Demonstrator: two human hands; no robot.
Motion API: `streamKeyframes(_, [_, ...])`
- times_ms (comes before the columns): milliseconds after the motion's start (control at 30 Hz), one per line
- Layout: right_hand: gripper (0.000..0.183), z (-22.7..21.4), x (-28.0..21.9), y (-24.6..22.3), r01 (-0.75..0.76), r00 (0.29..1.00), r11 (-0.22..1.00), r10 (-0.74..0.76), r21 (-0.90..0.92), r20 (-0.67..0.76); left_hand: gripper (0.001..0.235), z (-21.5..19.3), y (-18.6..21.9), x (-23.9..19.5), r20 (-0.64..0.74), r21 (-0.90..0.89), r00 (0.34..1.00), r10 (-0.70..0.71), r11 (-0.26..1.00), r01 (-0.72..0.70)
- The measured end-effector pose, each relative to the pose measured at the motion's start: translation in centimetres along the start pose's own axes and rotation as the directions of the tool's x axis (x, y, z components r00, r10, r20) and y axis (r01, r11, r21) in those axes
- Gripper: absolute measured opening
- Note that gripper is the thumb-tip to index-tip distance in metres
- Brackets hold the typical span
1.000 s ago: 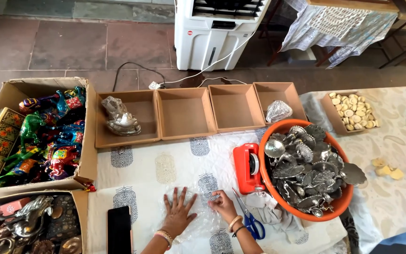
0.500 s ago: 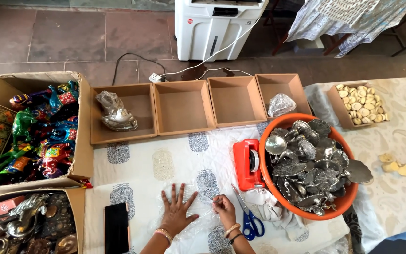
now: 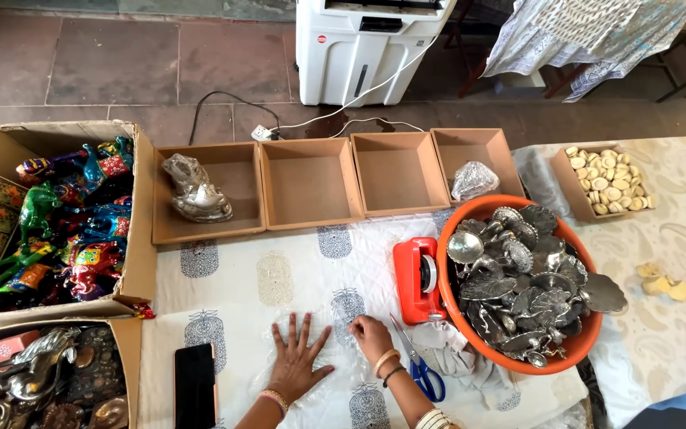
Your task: Wrapping small silver items in plastic and bubble wrap and placing them in boxes or a tray.
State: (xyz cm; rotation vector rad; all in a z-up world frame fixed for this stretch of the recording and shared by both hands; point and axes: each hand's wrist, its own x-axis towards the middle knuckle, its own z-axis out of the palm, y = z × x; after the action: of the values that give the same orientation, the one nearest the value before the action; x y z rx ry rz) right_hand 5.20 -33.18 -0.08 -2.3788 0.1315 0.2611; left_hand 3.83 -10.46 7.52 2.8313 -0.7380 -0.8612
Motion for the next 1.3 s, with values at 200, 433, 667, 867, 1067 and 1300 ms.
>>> streamKeyframes(200, [0.008,2.4,1.1,0.6,-0.122,0.987,0.977,0.138,0.173,-0.078,0.087,1.3,-0.2,0.5,-0.059,0.03,0.998,0.015,0.999,-0.013])
streamKeyframes(433, [0.012,1.7,1.3,2.5,-0.26,0.966,0.857,0.225,0.445,0.131,0.083,-0.4,-0.2,0.2,-0.027,-0.031,0.999,0.026,0.999,-0.027])
streamKeyframes(667, [0.041,0.5,-1.3,0.7,-0.033,0.997,0.903,-0.002,0.428,0.08,0.041,0.0,-0.3,3.6,-0.241,-0.256,0.969,-0.055,0.967,-0.009])
streamKeyframes(867, [0.039,-0.9,-2.1,-1.7,0.039,0.995,0.9,-0.075,0.435,0.065,0.03,-1.1,-0.8,6.4,-0.542,-0.256,0.807,0.233,0.869,-0.423])
streamKeyframes(1067, [0.032,-1.7,-2.5,-2.6,-0.031,0.999,0.904,0.013,0.425,0.046,0.006,0.8,-1.5,8.5,-0.539,-0.466,0.822,0.185,0.748,-0.473])
streamKeyframes(1300, [0.018,-1.6,-3.2,-3.4,-0.054,0.998,0.897,0.052,0.438,0.018,0.005,2.1,-0.6,7.0,-0.6,-0.691,0.8,-0.019,0.515,-0.507])
